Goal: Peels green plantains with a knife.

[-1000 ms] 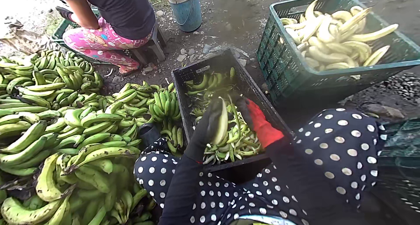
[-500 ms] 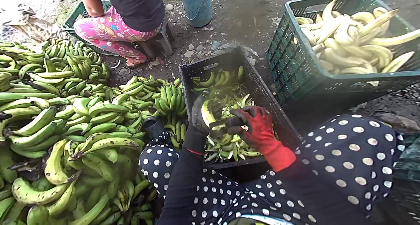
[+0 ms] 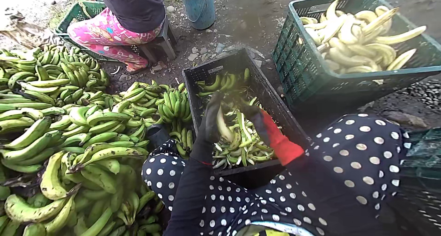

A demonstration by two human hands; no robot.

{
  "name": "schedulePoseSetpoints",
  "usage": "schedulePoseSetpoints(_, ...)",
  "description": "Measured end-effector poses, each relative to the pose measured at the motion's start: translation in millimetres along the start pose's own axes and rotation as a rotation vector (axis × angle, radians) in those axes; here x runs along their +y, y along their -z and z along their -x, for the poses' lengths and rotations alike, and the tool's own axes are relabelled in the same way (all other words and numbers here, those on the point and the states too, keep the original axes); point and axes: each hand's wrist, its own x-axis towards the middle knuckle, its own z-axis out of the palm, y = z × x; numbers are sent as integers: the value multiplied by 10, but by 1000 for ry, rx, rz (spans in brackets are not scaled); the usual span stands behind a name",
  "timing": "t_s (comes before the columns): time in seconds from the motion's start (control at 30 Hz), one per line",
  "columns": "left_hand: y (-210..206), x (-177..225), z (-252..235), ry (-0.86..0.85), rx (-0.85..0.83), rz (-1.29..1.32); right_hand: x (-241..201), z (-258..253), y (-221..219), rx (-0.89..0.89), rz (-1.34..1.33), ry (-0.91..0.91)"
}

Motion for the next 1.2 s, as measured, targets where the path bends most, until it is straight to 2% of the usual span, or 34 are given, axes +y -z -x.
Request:
schedulePoseSetpoints(0.07, 110, 23, 12, -71, -7, -13, -52, 80, 148, -36, 222, 47)
schedulePoseSetpoints(0.13, 97, 81, 62, -94, 0, 36, -33, 194, 224, -42, 340, 169)
schedulePoseSetpoints(0.2, 55, 104, 72, -35, -30, 213, -21, 287, 250, -45, 404, 289)
schedulePoseSetpoints(0.27, 40, 92, 96, 9, -21, 267, -68, 328, 246, -64, 464, 328)
schedulePoseSetpoints(0.4, -47, 161, 203, -11, 92, -34, -270, 301, 190, -204, 481, 130)
schedulePoseSetpoints(0.47, -172, 277, 245, 28, 156, -264, -374, 249, 121, -233, 439, -17)
schedulePoseSetpoints(0.57, -134, 120, 163, 43, 156, -435, -361, 56, -26, -192, 299, -214)
schedulePoseSetpoints(0.67, -174, 107, 115, -1, 135, -629, -173, -113, -127, -139, 117, -238)
schedulePoseSetpoints(0.83, -255, 138, 116, -47, 110, -837, -257, -149, -101, -100, 87, -300)
schedulePoseSetpoints(0.9, -177, 14, 113, -157, 7, -797, -206, -172, -87, -84, 22, -317)
schedulePoseSetpoints(0.97, -151, -64, 106, -139, -26, -589, -124, -181, -42, -28, -50, -289)
schedulePoseSetpoints(1.03, -72, -75, 56, -106, -5, -374, -57, -151, 43, 14, -61, -160)
schedulePoseSetpoints(1.1, 35, -71, -11, -142, 12, -254, 7, -68, 171, -4, 10, 3)
schedulePoseSetpoints(1.2, 139, -24, -41, -202, 69, -291, -11, 75, 376, -155, 287, 99)
